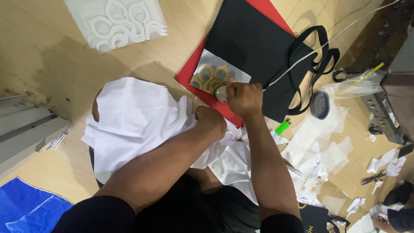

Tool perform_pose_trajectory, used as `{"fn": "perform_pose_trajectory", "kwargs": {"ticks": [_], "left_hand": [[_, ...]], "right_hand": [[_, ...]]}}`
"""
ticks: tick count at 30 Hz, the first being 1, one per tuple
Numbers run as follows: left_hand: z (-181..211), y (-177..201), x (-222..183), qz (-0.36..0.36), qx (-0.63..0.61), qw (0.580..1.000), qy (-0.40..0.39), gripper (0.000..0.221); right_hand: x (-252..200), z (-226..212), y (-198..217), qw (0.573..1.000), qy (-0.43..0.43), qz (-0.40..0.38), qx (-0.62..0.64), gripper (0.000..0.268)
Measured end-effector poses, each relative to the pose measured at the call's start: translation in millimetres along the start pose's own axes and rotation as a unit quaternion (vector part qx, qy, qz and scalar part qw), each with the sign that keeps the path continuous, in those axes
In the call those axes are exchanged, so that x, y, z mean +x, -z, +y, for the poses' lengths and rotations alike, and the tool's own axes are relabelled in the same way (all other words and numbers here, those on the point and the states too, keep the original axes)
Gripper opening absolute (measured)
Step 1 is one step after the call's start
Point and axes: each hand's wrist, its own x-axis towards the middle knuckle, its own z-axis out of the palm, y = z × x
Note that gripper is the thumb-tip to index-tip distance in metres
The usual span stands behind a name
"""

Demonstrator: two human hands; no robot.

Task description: Apply heat transfer vinyl to a garment using a small heat press.

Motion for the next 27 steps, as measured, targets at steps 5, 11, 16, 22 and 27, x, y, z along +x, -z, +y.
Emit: {"fn": "perform_pose_trajectory", "kwargs": {"ticks": [5,11,16,22,27], "left_hand": [[-3,-1,0,0.005,0.005,1.0,-0.002,0.028],[-3,9,-7,-0.006,0.006,1.0,-0.016,0.029],[-3,2,-1,-0.017,-0.003,1.0,-0.015,0.035],[-3,-3,1,0.043,-0.016,0.999,-0.024,0.027],[-2,4,-9,0.028,0.008,0.999,-0.026,0.028]], "right_hand": [[22,-34,-7,1.0,0.019,0.013,0.018,0.036],[38,-64,-16,0.998,0.058,-0.01,0.015,0.038],[38,-67,-27,0.989,0.11,0.101,-0.013,0.035],[43,-73,-23,0.998,0.036,0.046,-0.027,0.039],[55,-77,-15,0.991,0.071,0.116,-0.006,0.038]]}}
